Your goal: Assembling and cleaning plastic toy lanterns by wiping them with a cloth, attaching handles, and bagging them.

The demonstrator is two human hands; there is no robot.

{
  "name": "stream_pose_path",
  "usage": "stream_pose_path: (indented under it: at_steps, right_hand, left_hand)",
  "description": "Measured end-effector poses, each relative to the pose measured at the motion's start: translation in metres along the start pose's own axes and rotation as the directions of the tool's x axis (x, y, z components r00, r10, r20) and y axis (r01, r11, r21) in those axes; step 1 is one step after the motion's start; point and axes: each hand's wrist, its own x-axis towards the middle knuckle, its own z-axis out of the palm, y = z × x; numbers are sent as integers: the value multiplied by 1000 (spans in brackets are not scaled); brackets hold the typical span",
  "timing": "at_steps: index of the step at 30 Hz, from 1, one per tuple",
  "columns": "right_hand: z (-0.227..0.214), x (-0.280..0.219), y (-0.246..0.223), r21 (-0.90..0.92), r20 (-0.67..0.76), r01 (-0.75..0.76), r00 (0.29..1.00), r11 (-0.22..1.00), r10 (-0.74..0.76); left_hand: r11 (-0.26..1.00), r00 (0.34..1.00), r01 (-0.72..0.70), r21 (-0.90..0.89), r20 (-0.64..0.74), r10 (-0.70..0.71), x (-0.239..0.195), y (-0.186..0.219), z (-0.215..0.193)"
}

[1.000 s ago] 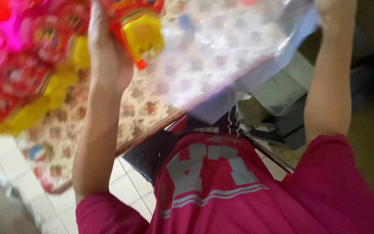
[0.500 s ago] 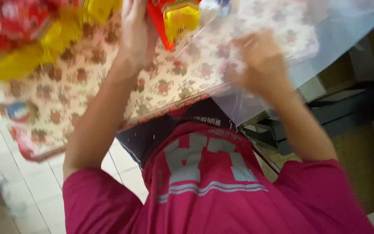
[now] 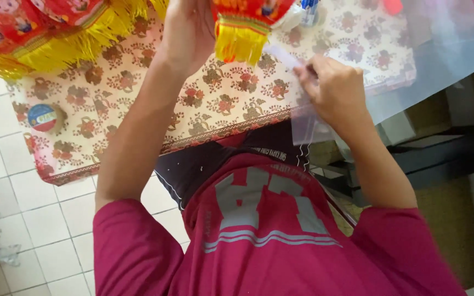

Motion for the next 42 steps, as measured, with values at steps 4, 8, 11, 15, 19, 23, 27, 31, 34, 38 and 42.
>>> stream_pose_path:
  at_steps: [4,8,11,15,19,23,27,31,34,38,42]
  right_hand:
    - [-4,6,4,191,-138,-4,990,982,30]
    - [-3,9,10,192,-263,-25,962,981,76]
    - [6,5,16,-67,-287,-39,958,997,18]
    - [-1,0,12,-254,-410,4,906,967,-111]
    - [-12,-2,7,-205,-280,-40,960,978,-20]
    - [-21,-7,9,-234,-93,-53,995,971,32]
    - [-34,1,-2,112,13,-59,998,992,58]
    - [-38,13,-7,569,136,-88,991,818,11]
    - [-34,16,-5,708,137,-2,981,706,-134]
    - [-40,16,-6,703,253,-206,967,680,32]
    - [-46,14,-3,665,61,-96,995,741,74]
  left_hand:
    - [975,975,135,-176,197,-100,-2,-1,4]
    - [948,980,197,-251,79,-183,-1,-13,21]
    - [951,996,90,-296,7,-92,-2,-22,31]
    - [942,992,104,-318,-36,-122,-1,-30,23]
    - [956,998,44,-291,-25,-53,2,-17,25]
    - [944,999,38,-327,21,-33,2,-16,13]
    - [963,1000,22,-270,26,-16,-2,-5,17]
    - [970,991,13,-244,132,20,-16,-29,2]
    - [886,848,359,-294,499,-178,-13,-18,29]
    - [896,737,444,-27,579,-348,-8,-7,47]
    - [873,714,364,323,505,-485,-3,19,63]
